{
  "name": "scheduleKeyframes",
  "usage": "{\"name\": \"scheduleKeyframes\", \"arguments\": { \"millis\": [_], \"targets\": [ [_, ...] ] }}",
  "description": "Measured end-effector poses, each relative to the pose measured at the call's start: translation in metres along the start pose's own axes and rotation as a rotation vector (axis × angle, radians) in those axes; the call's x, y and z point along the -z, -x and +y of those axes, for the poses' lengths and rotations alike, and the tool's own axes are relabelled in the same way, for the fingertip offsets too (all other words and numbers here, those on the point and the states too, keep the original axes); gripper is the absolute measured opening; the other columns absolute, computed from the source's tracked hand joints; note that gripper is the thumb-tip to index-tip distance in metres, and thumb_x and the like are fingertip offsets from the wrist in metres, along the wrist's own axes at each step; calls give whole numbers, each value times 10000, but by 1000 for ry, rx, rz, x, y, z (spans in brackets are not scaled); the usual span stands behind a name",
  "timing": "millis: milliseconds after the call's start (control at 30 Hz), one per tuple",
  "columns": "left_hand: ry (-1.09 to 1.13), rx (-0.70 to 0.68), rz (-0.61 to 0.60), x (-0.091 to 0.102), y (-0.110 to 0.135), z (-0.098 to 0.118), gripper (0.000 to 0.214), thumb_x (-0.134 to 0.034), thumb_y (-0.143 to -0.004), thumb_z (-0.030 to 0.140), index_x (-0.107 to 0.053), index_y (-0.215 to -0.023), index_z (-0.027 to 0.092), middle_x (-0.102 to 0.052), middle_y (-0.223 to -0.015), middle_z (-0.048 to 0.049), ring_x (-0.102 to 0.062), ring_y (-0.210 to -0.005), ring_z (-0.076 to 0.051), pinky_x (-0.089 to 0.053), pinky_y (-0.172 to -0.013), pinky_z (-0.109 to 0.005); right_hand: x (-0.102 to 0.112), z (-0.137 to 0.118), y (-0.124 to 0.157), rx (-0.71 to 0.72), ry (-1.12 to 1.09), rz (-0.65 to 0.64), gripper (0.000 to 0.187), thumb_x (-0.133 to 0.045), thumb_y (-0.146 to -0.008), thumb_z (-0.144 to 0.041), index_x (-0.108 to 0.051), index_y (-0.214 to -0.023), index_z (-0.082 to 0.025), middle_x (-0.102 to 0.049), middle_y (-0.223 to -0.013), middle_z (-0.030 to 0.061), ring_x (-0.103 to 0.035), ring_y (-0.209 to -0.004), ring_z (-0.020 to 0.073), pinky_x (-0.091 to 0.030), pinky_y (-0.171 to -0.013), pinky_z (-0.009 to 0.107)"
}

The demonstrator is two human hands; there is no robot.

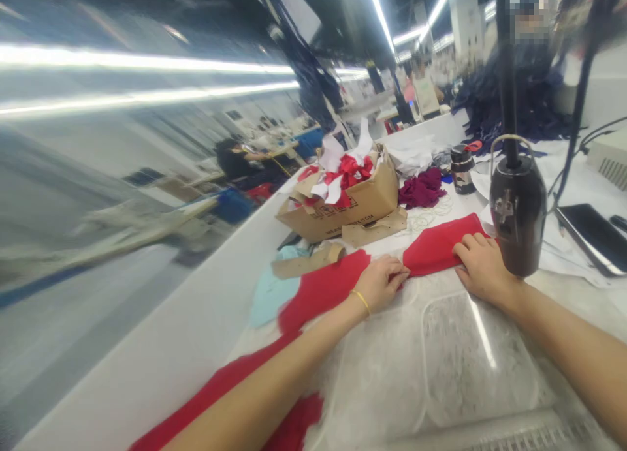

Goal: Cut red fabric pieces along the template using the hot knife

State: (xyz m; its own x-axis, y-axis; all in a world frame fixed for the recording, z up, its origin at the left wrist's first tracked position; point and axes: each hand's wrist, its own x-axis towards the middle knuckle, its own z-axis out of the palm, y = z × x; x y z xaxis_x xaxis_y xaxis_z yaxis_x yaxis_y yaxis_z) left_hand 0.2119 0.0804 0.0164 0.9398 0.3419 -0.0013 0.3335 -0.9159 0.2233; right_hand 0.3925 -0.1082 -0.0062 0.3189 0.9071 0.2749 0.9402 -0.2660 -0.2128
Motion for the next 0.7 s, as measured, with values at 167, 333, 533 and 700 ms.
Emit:
{"name": "scheduleKeyframes", "arguments": {
  "millis": [167,333,533,700],
  "targets": [
    [17,17,-6,0,0,-1,228,-587,-883,165,-795,-818,232,-746,-820,-19,-636,-872,-205,-510,-816,-319,-1,-1,0,-15,-14,9,154,-586,-880,-242,-655,-1010,-196,-657,-1026,105,-574,-978,278,-422,-872,407],
    [30,42,-4,-1,-1,-2,216,-610,-853,156,-811,-853,235,-750,-839,-14,-654,-880,-198,-521,-826,-301,2,-2,0,-15,-23,4,141,-584,-879,-232,-654,-995,-191,-652,-1014,102,-570,-977,273,-415,-871,398],
    [34,80,-2,-1,-1,1,166,-679,-816,193,-822,-884,241,-756,-867,-12,-663,-884,-203,-528,-804,-293,4,-4,-2,-31,-15,-33,139,-583,-888,-243,-652,-999,-195,-651,-1020,98,-569,-984,273,-404,-867,395],
    [28,90,6,-1,-1,1,140,-709,-810,214,-823,-886,246,-751,-851,-11,-650,-876,-205,-522,-797,-301,3,-4,-2,-31,-19,-25,132,-585,-888,-238,-651,-989,-185,-653,-1026,103,-569,-980,275,-403,-853,391]
  ]
}}
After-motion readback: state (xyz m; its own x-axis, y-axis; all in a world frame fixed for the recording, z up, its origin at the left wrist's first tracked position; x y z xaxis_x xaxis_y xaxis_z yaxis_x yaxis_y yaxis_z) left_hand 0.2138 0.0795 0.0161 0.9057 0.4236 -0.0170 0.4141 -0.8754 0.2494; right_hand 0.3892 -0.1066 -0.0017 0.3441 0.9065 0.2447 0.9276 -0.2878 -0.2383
